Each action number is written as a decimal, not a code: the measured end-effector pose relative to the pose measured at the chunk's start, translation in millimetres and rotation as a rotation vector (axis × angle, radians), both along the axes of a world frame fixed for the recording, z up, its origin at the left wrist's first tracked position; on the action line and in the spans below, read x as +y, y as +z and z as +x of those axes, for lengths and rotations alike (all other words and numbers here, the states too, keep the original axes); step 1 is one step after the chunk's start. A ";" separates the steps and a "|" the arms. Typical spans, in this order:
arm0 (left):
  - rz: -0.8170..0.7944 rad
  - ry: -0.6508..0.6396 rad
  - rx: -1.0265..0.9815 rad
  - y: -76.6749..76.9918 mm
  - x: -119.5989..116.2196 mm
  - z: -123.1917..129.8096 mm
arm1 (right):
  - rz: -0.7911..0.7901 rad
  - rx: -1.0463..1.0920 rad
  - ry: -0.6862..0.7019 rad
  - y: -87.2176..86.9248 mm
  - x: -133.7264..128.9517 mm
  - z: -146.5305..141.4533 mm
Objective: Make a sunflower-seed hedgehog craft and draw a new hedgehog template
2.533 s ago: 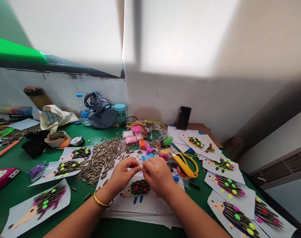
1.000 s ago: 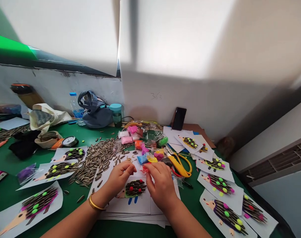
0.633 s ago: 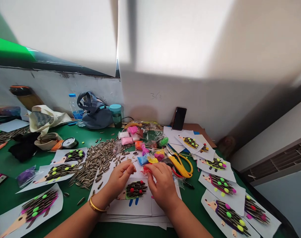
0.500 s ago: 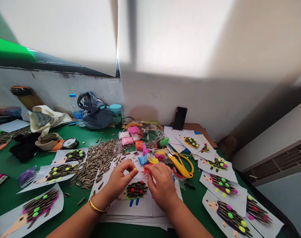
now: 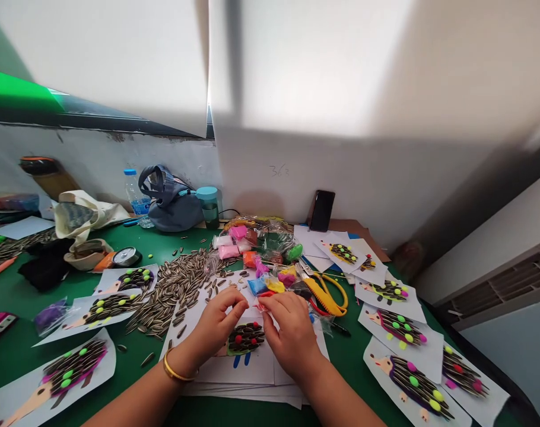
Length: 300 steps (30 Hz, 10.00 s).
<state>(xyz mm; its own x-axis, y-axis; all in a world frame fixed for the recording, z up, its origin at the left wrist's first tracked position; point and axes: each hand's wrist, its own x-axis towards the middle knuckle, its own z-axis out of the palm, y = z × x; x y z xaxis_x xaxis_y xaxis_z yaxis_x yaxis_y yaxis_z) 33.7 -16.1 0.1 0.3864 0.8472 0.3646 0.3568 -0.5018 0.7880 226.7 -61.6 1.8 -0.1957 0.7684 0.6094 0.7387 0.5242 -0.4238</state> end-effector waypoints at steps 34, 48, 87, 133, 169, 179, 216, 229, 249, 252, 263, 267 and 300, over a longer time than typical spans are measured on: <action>0.035 -0.068 -0.007 0.7 -5.7 2.7 | 0.012 -0.004 0.057 -0.5 -3.8 -3.7; 0.052 -0.058 -0.002 3.8 -7.7 3.4 | -0.004 -0.006 0.055 -0.2 -4.6 -4.2; 0.070 -0.118 0.077 5.2 -12.1 3.8 | 0.008 0.074 0.141 -1.8 -5.0 -6.1; 0.019 -0.097 0.050 6.1 -11.4 3.4 | 0.008 0.053 0.133 -2.9 -4.2 -6.9; 0.026 -0.101 0.074 10.1 -12.7 4.6 | 0.012 0.061 0.091 -3.5 -1.9 -3.9; 0.033 -0.141 0.106 9.7 -12.9 3.4 | 0.020 0.054 0.109 -2.8 -1.6 -4.5; 0.060 0.037 0.684 -0.6 20.4 -24.6 | -0.083 0.050 0.006 -5.3 5.1 9.5; 0.065 -0.045 0.731 -9.2 19.1 -19.4 | -0.226 -0.029 0.071 -3.9 -1.3 5.8; -0.036 -0.181 0.656 4.6 9.6 -19.1 | -0.243 -0.052 0.123 -14.4 -3.3 -12.3; -0.040 -0.184 0.674 3.6 9.2 -18.8 | -0.253 -0.031 0.100 -15.9 -2.5 -14.2; -0.029 -0.175 0.683 -6.5 11.1 -16.8 | -0.242 -0.047 0.056 -17.4 -0.4 -17.2; -0.037 -0.175 0.693 -8.1 11.6 -15.9 | -0.233 -0.087 0.009 -19.1 0.5 -18.4; -0.041 -0.173 0.693 -7.7 12.6 -16.9 | -0.162 -0.265 -0.029 -24.6 3.3 -27.1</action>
